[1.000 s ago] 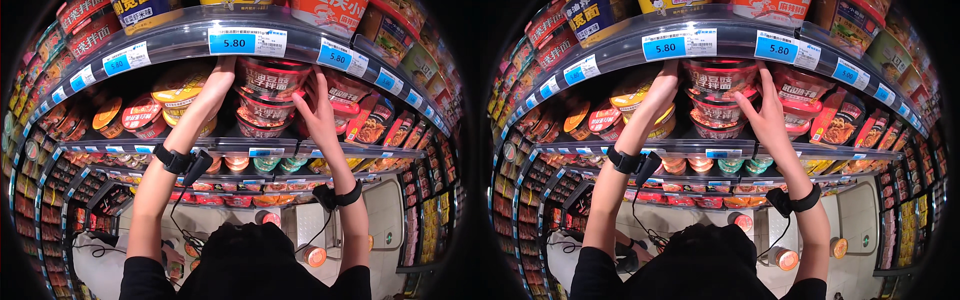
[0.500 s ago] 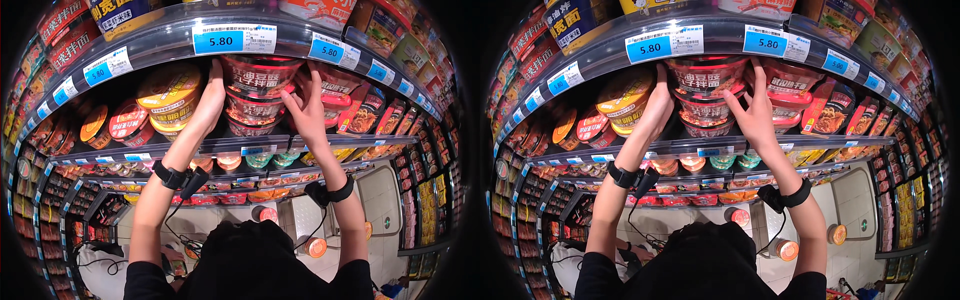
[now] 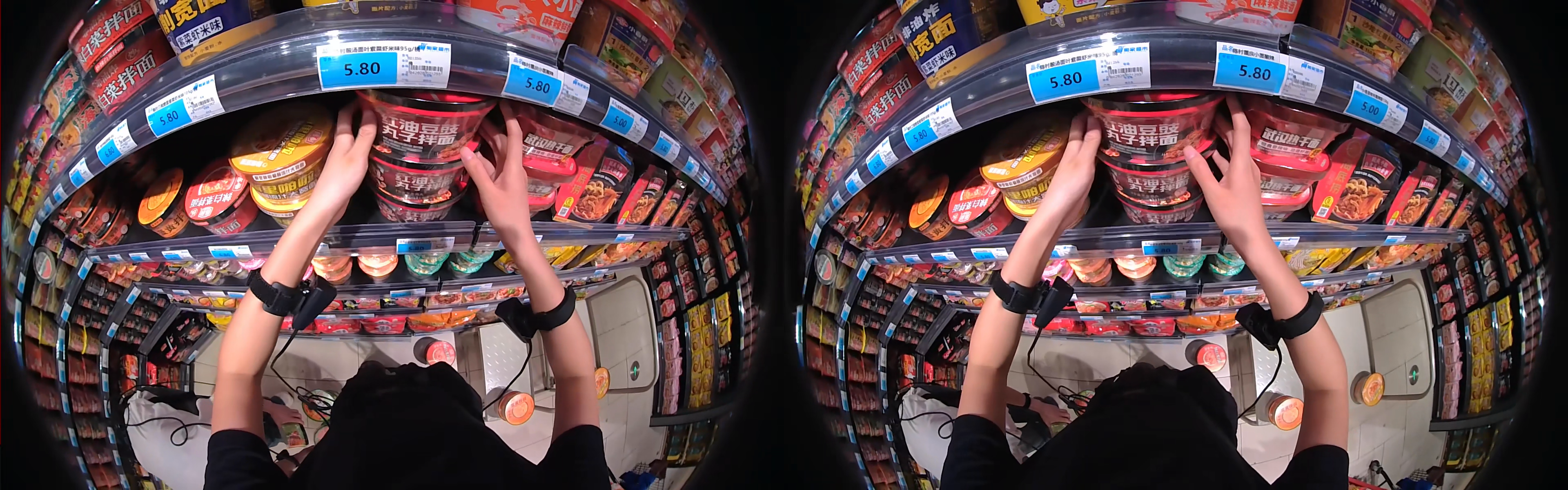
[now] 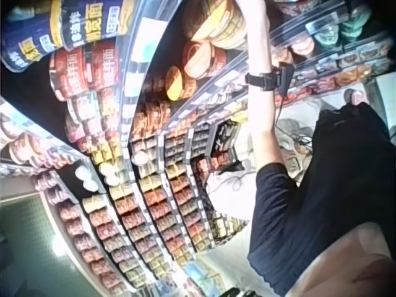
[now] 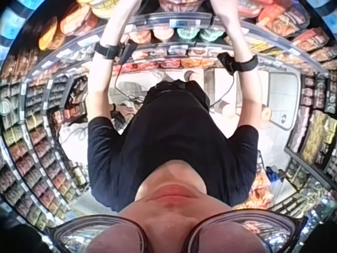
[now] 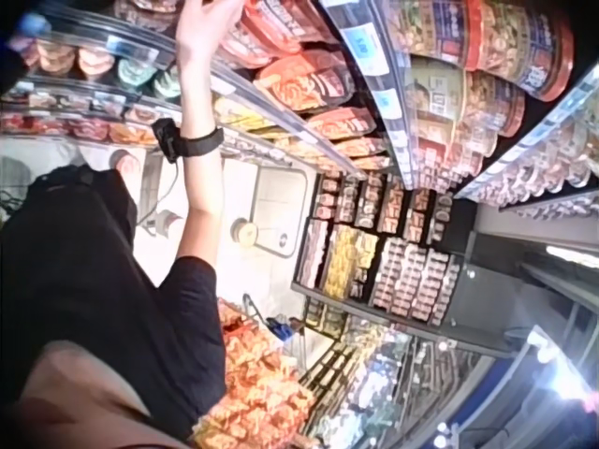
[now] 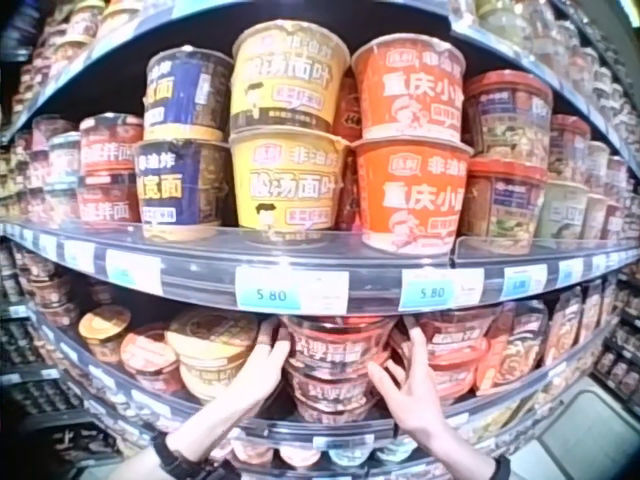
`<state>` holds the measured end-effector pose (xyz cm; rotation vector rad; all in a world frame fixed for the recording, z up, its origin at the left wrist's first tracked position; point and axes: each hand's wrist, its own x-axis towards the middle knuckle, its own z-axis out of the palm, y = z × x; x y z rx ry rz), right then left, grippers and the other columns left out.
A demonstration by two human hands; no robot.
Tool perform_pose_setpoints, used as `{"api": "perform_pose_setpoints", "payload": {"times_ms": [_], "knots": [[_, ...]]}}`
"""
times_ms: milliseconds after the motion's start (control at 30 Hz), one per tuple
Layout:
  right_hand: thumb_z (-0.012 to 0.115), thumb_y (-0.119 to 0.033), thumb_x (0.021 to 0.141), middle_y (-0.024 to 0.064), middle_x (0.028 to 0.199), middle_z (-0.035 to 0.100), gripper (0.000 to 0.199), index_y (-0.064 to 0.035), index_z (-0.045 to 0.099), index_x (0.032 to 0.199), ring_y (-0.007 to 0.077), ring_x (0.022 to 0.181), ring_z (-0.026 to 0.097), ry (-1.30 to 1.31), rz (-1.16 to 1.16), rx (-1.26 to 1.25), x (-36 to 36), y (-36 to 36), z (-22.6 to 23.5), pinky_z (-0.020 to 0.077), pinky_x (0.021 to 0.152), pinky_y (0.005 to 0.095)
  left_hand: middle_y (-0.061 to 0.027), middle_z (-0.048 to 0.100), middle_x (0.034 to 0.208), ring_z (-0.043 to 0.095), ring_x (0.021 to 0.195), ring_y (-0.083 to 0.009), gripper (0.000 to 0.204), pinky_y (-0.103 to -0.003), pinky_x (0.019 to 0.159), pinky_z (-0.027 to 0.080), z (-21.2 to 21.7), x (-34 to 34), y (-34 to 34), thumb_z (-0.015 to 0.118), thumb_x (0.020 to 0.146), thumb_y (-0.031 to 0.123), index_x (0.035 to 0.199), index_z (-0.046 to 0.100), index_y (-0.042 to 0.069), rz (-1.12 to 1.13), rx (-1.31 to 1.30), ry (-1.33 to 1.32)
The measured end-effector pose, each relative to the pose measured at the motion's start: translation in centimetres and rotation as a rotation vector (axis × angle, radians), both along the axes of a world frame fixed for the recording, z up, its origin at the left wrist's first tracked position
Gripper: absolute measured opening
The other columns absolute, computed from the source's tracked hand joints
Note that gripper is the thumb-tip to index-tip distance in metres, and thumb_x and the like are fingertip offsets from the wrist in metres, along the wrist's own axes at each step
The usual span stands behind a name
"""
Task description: Inspect and arrange various instant noodle bowls on supermarket shelves.
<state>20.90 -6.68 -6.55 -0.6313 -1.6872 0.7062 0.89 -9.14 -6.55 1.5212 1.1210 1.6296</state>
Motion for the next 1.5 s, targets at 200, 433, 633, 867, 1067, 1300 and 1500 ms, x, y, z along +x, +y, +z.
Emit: {"api": "perform_pose_setpoints", "payload": {"times_ms": [200,433,633,867,1067,1300,1500], "knots": [[0.051,-0.024,0.088,0.0226,0.128,0.038,0.065,-0.0069,0.012,0.137,0.0316,0.115,0.044,-0.09,-0.041,-0.119,0.4,-0.3,0.9,0.0409,0.091,0.04,-0.0109,0.032,0.13,0.027,0.121,-0.0171,0.051,-0.03,0.102,0.019,-0.2,0.8,-0.1,0.041,0.093,0.034,0.129,0.023,0.005,0.048,0.031,0.01],[0.047,-0.024,0.09,0.0259,0.121,0.044,0.062,-0.0046,0.011,0.137,0.03,0.107,0.051,-0.117,-0.037,0.036,0.5,0.5,1.1,0.0426,0.088,0.0393,-0.0177,0.035,0.124,0.037,0.116,-0.0223,0.066,-0.031,0.097,0.029,-0.5,1.1,0.5,0.05,0.086,0.043,0.126,0.021,-0.001,0.127,0.082,0.02],[0.046,-0.025,0.091,0.0278,0.115,0.047,0.059,-0.0028,0.014,0.135,0.0327,0.102,0.054,-0.155,-0.123,0.096,0.5,0.7,0.9,0.0438,0.085,0.0389,-0.0177,0.034,0.124,0.035,0.117,-0.0222,0.066,-0.031,0.099,0.027,-0.5,1.2,0.5,0.05,0.086,0.043,0.126,0.02,-0.001,0.137,0.065,0.055],[0.045,-0.025,0.091,0.0285,0.114,0.047,0.057,-0.0018,0.016,0.134,0.0345,0.1,0.054,-0.143,-0.16,0.041,0.3,0.4,0.9,0.0449,0.083,0.0394,-0.0144,0.03,0.129,0.031,0.12,-0.0205,0.06,-0.031,0.101,0.023,-0.2,1.4,0.3,0.046,0.09,0.038,0.129,0.019,0.001,0.118,0.109,0.062],[0.048,-0.021,0.09,0.0273,0.113,0.049,0.055,0.0004,0.021,0.132,0.0322,0.101,0.055,-0.084,-0.209,0.054,0.3,-0.4,0.5,0.0464,0.081,0.0364,-0.0141,0.031,0.132,0.03,0.121,-0.0207,0.053,-0.031,0.102,0.021,-0.8,0.9,-0.2,0.035,0.094,0.038,0.13,0.023,0.001,0.172,0.12,0.115],[0.05,-0.014,0.087,0.02,0.113,0.051,0.037,0.0028,0.043,0.12,0.0245,0.104,0.054,0.005,-0.258,-0.118,1.4,-2.3,-6.0,0.0469,0.08,0.0298,-0.0116,0.026,0.137,0.024,0.128,-0.0232,0.055,-0.038,0.104,0.022,-5.5,2.1,-3.3,0.028,0.094,0.042,0.134,0.024,0.005,0.191,-0.125,0.089],[0.047,-0.026,0.089,0.0228,0.127,0.04,0.051,0.0014,0.032,0.129,0.0303,0.116,0.043,-0.088,-0.154,-0.277,0.4,-1.2,-6.5,0.035,0.094,0.0333,-0.0095,0.013,0.143,0.015,0.132,-0.024,0.065,-0.044,0.105,0.016,-5.2,1.7,-2.1,0.022,0.091,0.053,0.139,0.01,0.01,-0.04,-0.234,-0.121]]}}
